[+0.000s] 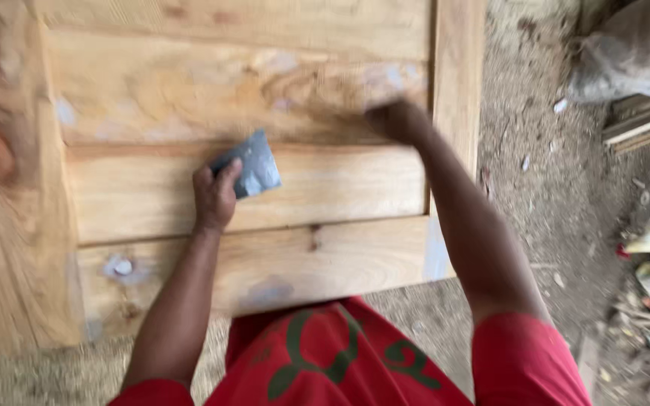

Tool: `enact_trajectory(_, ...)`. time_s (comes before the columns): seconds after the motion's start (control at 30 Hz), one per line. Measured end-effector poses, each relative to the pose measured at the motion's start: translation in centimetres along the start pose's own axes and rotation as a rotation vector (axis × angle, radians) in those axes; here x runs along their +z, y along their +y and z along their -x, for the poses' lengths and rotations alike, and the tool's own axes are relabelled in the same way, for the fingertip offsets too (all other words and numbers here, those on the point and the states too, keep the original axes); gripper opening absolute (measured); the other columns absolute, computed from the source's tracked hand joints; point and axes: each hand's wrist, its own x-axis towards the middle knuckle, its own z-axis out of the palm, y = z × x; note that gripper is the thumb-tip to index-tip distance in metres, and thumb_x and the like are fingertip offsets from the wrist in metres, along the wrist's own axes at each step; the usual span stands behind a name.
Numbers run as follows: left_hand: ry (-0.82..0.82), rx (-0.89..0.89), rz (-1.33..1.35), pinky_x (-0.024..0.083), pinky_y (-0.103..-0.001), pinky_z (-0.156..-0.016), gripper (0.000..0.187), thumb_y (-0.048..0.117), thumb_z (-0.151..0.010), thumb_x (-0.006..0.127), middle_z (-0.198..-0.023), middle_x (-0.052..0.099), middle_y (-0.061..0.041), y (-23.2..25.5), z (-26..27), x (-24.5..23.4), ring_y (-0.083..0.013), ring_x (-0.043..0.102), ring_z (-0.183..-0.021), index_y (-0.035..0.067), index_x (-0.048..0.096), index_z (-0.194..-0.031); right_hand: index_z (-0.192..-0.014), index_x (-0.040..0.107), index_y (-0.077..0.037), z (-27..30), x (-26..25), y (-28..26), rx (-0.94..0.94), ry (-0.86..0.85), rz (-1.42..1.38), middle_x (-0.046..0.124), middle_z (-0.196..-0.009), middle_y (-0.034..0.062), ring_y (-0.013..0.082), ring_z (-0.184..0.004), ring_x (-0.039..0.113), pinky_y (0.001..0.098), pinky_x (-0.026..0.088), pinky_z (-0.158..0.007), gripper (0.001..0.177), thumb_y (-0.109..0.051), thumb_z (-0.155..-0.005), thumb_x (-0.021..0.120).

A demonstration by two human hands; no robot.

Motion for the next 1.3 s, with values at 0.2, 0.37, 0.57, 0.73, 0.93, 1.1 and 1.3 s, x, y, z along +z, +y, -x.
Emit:
enact_trajectory(0.2, -0.062, -0.064, -0.015, 0.055, -0.03, -0.072, 0.035, 0.029, -0.097, 0.062, -0.091, 0.071, -0.004, 3.4, 3.9, 1.7, -0.0128, 0.065, -0.083, -0.001, 0.073, -0.11, -0.124, 0.074, -0.006, 18.8, 3.5, -6.4, 0.244, 0.258, -0.527, 0.079, -0.101, 0.0125, 0.0208, -0.091, 0.076, 0.0339, 0.06, -0.078, 0.03, -0.022, -0.099, 0.067)
enact_trajectory(0.37, -0.293, -0.246, 0.422, 0.058, -0.03, -0.084, 0.035, 0.017, -0.093, 0.062, -0.104, 0.076, -0.009, 9.2, 9.8, 7.6, -0.0179, 0.07, -0.093, -0.002, 0.073, -0.119, -0.128, 0.07, -0.004, 25.1, 2.4, -8.7, 0.285, 0.42, -0.915, 0.077, -0.112, 0.0142, 0.0222, -0.103, 0.073, 0.0375, 0.061, -0.088, 0.032, -0.018, -0.1, 0.065)
enact_trajectory(0.57, -0.286, -0.055, 0.229, 0.055, -0.027, -0.082, 0.028, 0.023, -0.107, 0.06, -0.098, 0.073, -0.003, 11.4, 13.9, 13.3, -0.0121, 0.069, -0.089, -0.001, 0.071, -0.115, -0.142, 0.054, 0.009, 29.1, 2.0, -7.6, 0.058, 0.768, -1.84, 0.067, -0.13, 0.0187, 0.0284, -0.12, 0.067, 0.0422, 0.055, -0.108, 0.04, -0.006, -0.105, 0.059)
enact_trajectory(0.73, -0.271, -0.096, 0.095, 0.043, -0.026, -0.063, 0.027, 0.025, -0.107, 0.066, -0.078, 0.063, 0.001, 11.0, 16.7, 18.6, -0.0085, 0.053, -0.072, 0.0, 0.075, -0.104, -0.144, 0.055, 0.011, 34.6, 2.9, -5.3, -0.026, 0.697, -1.752, 0.068, -0.132, 0.0188, 0.0276, -0.123, 0.067, 0.0403, 0.054, -0.112, 0.038, -0.008, -0.11, 0.056)
enact_trajectory(0.93, -0.433, -0.01, 0.192, 0.047, -0.024, -0.067, 0.028, 0.026, -0.106, 0.067, -0.083, 0.065, 0.004, 9.1, 23.4, 27.4, -0.0054, 0.056, -0.077, -0.001, 0.074, -0.107, -0.141, 0.059, 0.005, 44.2, 6.0, 3.2, 0.173, 0.584, -1.362, 0.07, -0.128, 0.0162, 0.0238, -0.116, 0.068, 0.0363, 0.056, -0.104, 0.039, -0.016, -0.108, 0.06)
enact_trajectory(1.1, -0.413, 0.105, 0.166, 0.053, -0.025, -0.073, 0.035, 0.03, -0.107, 0.062, -0.094, 0.075, -0.001, 7.4, 30.0, 35.8, -0.0071, 0.063, -0.083, 0.0, 0.076, -0.116, -0.13, 0.071, -0.005, 55.1, 10.1, 12.5, 0.124, 0.015, -0.768, 0.079, -0.116, 0.0123, 0.0167, -0.104, 0.076, 0.0334, 0.06, -0.089, 0.035, -0.018, -0.098, 0.066)
enact_trajectory(1.3, -0.555, 0.116, -0.007, 0.058, -0.031, -0.088, 0.035, 0.033, -0.104, 0.061, -0.105, 0.078, -0.007, 6.8, 36.4, 45.2, -0.0129, 0.072, -0.096, 0.004, 0.073, -0.122, -0.106, 0.072, -0.009, 63.0, 7.1, 26.3, -0.173, 0.705, -1.164, 0.076, -0.101, 0.0106, 0.0136, -0.094, 0.075, 0.0303, 0.064, -0.085, 0.01, -0.006, -0.102, 0.08)
